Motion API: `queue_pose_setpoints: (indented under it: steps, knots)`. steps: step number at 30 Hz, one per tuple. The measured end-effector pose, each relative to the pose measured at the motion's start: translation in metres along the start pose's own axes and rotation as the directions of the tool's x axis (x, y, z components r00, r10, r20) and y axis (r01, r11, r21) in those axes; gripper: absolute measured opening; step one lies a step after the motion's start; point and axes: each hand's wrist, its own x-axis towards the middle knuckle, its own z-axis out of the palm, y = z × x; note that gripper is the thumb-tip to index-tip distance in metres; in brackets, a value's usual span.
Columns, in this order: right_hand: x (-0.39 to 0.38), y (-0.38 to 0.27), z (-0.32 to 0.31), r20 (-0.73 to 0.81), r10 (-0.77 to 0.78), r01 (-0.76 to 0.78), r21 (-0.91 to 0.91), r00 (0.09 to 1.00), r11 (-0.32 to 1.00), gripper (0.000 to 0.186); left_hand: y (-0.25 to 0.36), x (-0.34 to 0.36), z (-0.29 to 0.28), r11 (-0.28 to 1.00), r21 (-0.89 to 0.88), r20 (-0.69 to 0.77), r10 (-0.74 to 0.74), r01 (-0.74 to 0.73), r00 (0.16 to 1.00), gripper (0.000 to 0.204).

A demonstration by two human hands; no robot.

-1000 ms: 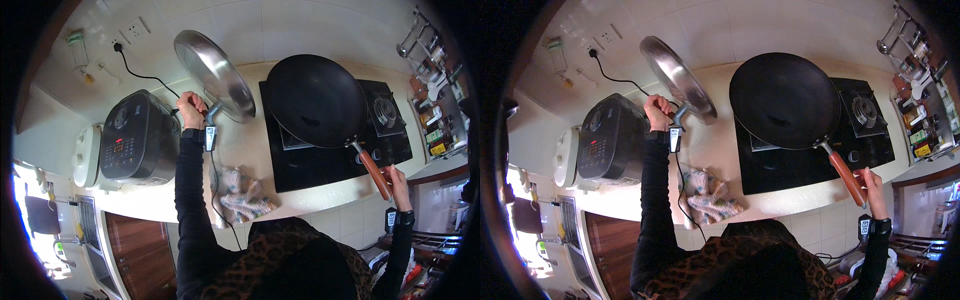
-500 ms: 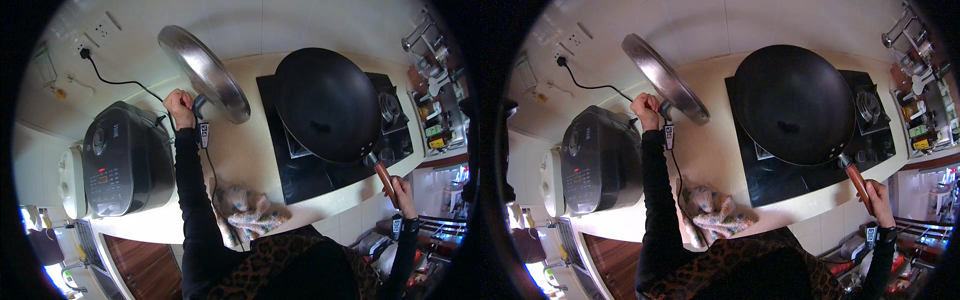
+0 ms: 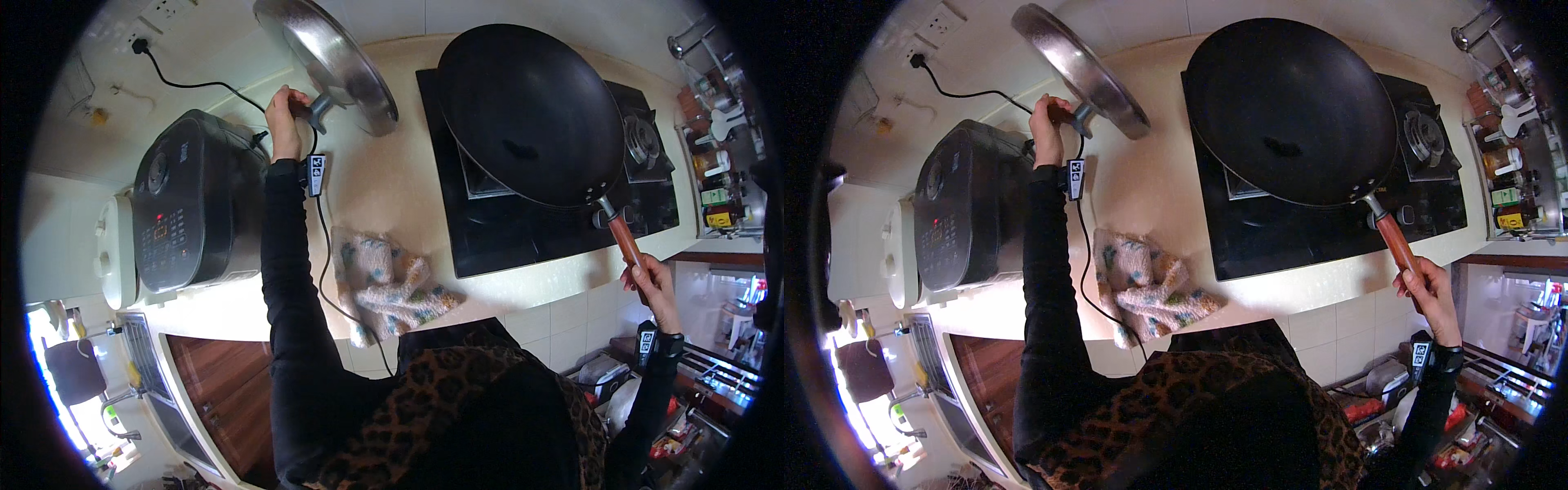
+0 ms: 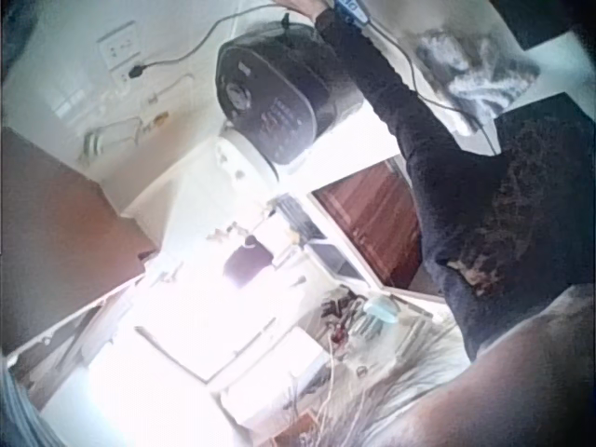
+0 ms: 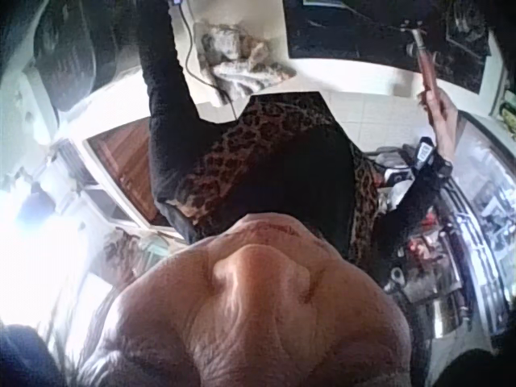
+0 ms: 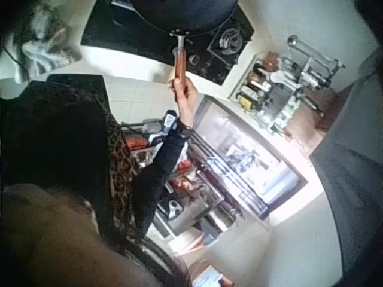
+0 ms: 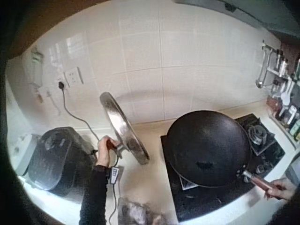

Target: The person peels garlic cloves by hand, then uses a cleaver to mince the garlic on a cutting board. They wash their hands, rinse a wok under running water, and place the wok on the stovetop.

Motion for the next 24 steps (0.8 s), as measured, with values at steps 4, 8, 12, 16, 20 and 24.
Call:
queue_pose_setpoints:
  steps: [4,8,12,16,20,24]
  knots:
    - [-0.001,-0.002,-0.001,0.030,0.014,-0.013,-0.021,0.999,1.000,0.035,0.006,-0.013,0.001,0.972,0.227,-0.046,0.074,-0.061,0.996,0.050]
    - [-0.001,-0.005,-0.004,0.100,0.079,-0.088,0.086,0.992,0.992,0.034,0.004,-0.014,-0.003,0.943,0.323,-0.129,0.129,-0.082,0.983,0.053]
    - [-0.003,-0.006,-0.004,0.103,0.146,-0.158,0.120,0.984,0.980,0.034,0.012,-0.031,-0.006,0.891,0.442,-0.404,0.300,-0.103,0.864,0.044]
    - [-0.014,-0.005,0.001,0.215,0.067,-0.104,0.165,0.974,0.981,0.035,0.042,-0.109,0.009,0.953,0.134,-0.392,0.302,-0.271,0.869,0.021]
    - [-0.014,-0.003,0.011,0.454,-0.154,0.017,0.291,0.877,0.957,0.036,0.064,-0.245,0.065,0.997,0.052,-0.041,0.060,-0.058,0.997,0.025]
    - [-0.005,0.006,0.017,0.618,-0.182,-0.033,0.320,0.765,0.947,0.040,0.041,-0.352,0.174,0.855,-0.028,0.212,-0.501,0.518,0.839,0.037]
